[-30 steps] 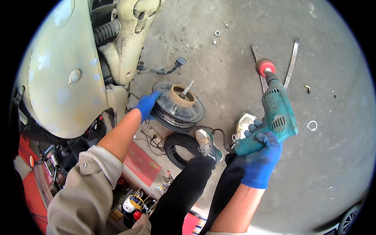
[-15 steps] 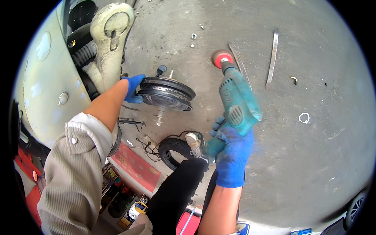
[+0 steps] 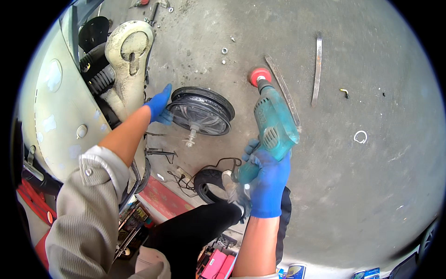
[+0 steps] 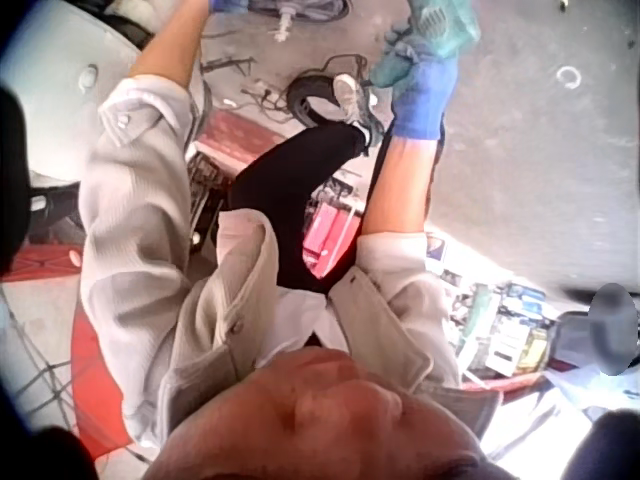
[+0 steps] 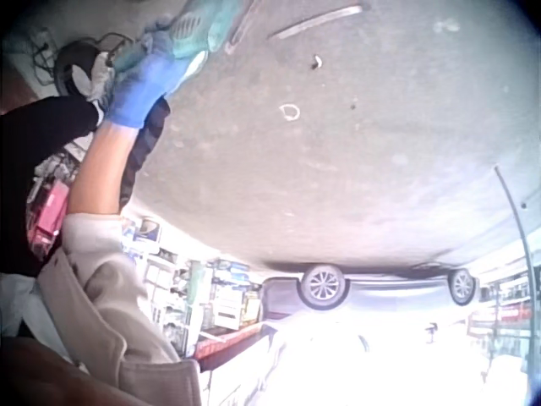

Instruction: The person uses a power drill with a wire brush to clean a scooter wheel hub, then applies lubricant with a brush. The person picks up a tire and places it onto the hub, preparing for reassembly.

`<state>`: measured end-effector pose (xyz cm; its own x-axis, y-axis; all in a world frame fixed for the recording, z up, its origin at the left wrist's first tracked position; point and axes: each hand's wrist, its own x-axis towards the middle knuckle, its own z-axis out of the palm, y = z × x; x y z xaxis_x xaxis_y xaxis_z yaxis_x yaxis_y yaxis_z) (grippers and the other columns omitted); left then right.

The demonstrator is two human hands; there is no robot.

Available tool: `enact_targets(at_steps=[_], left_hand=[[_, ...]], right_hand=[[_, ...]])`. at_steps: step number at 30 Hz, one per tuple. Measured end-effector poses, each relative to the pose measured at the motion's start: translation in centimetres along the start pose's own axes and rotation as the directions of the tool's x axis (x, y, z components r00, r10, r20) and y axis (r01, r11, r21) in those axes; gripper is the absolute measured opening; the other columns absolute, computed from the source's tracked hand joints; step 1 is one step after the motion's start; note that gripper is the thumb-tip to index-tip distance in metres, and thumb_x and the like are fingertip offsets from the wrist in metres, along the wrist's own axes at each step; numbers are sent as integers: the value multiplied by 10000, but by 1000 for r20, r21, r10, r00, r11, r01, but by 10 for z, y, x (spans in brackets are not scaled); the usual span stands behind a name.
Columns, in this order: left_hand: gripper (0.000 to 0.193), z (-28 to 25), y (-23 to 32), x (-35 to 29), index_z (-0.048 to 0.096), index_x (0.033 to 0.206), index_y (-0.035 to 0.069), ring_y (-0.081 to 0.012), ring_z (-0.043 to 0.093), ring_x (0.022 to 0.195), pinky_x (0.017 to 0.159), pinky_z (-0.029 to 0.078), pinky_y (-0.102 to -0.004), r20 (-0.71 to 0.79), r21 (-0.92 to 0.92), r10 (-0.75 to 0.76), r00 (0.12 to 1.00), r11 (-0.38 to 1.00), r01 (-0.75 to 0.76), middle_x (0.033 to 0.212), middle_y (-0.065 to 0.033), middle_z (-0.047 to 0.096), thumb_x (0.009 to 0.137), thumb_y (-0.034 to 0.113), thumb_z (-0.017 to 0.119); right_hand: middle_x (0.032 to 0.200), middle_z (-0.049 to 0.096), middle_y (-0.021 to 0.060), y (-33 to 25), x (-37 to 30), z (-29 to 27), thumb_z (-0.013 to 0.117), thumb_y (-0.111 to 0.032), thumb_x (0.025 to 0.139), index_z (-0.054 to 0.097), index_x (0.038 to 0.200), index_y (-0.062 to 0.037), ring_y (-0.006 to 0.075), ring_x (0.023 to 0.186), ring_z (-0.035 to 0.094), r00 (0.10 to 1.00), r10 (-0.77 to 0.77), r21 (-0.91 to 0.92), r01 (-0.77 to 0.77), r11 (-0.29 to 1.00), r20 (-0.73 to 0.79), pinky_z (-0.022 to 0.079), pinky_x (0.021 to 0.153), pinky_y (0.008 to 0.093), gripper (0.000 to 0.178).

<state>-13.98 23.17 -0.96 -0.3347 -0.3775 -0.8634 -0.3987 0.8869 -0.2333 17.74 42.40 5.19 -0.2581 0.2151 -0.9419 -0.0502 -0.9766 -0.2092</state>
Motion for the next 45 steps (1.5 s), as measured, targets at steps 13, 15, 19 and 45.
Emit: enact_targets(at_steps=[13,15,19,45], left_hand=[[619,88,-31,-105,602,1155,-29,-200,679,750,734,575,-346,319,-524,442,838,819,-233,872,-106,680,951,550,525],[676,116,-13,-107,599,1164,-33,-232,684,821,794,569,-385,439,-613,385,812,789,-44,917,-116,683,935,598,515],[642,146,12,-107,623,1122,-6,-233,668,875,832,541,-385,680,-682,429,594,667,298,954,-106,680,889,592,595],[394,134,-63,-40,637,1030,50,-191,675,773,684,569,-334,673,-475,349,652,880,19,911,-88,676,861,398,712]], right_hand=[[979,635,111,28,-2,16,601,133,701,500,1246,12,177,790,635,991,-82,-437,30,899,-101,534,680,295,566],[947,645,119,43,-6,16,553,92,730,521,1224,15,189,777,648,984,-173,-444,136,886,-45,538,666,297,501],[968,649,138,83,-41,28,547,52,730,517,1249,20,223,802,659,980,-200,-167,193,967,-25,558,685,327,521],[1048,618,77,261,-47,40,655,75,766,546,1203,-9,161,908,614,977,-173,220,197,955,-123,522,779,294,458]])
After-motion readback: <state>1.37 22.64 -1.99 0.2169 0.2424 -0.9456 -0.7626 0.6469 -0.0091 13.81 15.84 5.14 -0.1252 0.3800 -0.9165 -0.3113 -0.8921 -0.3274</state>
